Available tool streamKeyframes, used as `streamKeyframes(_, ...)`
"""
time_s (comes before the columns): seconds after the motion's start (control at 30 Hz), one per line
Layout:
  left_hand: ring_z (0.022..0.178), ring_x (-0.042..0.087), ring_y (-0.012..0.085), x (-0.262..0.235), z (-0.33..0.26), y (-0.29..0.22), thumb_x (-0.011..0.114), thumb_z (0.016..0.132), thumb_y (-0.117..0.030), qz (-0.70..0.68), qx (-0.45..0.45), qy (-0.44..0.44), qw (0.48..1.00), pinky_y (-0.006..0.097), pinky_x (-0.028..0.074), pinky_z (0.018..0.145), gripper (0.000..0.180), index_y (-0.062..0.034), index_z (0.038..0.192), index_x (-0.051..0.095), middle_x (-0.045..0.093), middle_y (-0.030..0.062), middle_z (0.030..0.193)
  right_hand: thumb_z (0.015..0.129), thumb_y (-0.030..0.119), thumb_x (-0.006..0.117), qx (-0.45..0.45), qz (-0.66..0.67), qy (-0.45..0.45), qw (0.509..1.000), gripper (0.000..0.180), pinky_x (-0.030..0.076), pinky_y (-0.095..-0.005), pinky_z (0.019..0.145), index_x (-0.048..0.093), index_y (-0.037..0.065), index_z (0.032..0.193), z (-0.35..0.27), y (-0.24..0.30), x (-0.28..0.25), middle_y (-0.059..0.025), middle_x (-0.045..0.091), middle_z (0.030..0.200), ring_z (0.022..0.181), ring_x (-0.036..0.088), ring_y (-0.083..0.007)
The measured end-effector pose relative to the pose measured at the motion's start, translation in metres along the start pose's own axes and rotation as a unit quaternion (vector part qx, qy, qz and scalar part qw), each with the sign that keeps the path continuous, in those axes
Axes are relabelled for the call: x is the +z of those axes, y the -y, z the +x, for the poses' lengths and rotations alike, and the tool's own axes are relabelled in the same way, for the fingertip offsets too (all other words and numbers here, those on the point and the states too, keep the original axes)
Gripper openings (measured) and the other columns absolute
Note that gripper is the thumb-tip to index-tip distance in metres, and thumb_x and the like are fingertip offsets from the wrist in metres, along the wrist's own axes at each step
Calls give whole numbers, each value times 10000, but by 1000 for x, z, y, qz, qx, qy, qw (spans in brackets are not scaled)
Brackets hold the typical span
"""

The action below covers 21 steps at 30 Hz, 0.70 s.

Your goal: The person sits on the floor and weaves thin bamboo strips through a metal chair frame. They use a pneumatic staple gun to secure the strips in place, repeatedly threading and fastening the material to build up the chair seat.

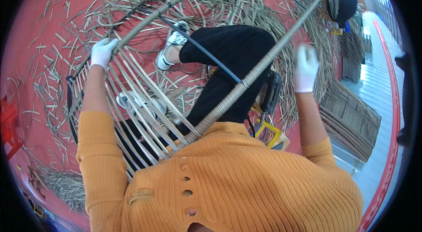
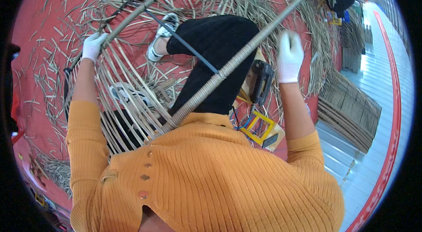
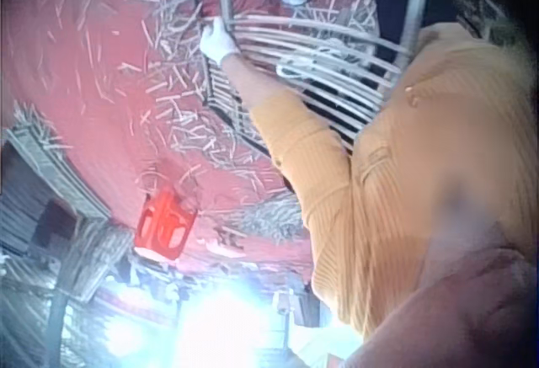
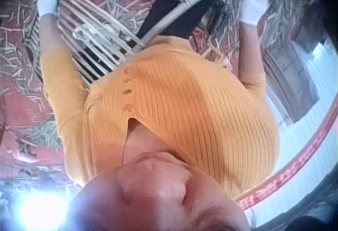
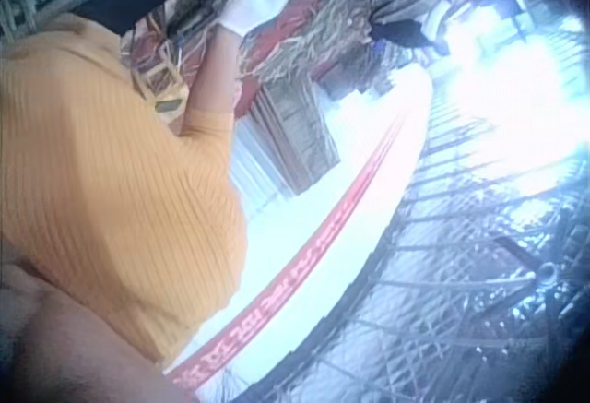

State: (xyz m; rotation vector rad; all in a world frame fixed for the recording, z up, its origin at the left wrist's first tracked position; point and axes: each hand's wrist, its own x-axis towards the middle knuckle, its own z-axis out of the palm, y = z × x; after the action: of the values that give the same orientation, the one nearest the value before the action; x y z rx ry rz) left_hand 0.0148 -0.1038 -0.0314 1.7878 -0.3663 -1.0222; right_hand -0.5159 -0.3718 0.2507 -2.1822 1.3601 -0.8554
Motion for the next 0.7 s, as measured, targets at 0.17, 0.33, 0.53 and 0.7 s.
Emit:
streamKeyframes(0.17,680,590,89,0,1,-5,708,944,-232,13,-8,14,1000,267,458,618,223,-15,985,745,695,11,804,861,441,714,410,-367,226,804,590,508,-408,950,647,-11,1234,-152,-147,-13,-248,707,1126,1085,676,-353)
streamKeyframes(0.33,939,700,251,2,-5,-8,695,891,-414,134,37,-3,990,395,530,874,476,-2,1128,734,755,123,1003,749,128,715,440,-108,70,889,374,528,-413,749,679,27,1108,-158,-199,13,-98,684,917,787,638,-250)
streamKeyframes(0.53,845,676,235,4,-8,-15,737,867,-398,254,90,-35,962,375,511,827,452,25,1026,735,736,147,923,830,134,635,361,-19,-65,930,104,424,-317,554,641,63,907,-32,-43,-88,2,550,713,592,492,-128)
streamKeyframes(0.7,1016,690,358,5,-16,-28,674,842,-465,200,29,-3,979,419,517,941,479,-62,1090,749,729,190,1070,869,141,601,160,122,207,957,137,396,-281,438,548,16,890,59,162,-84,-38,504,595,459,476,-147)
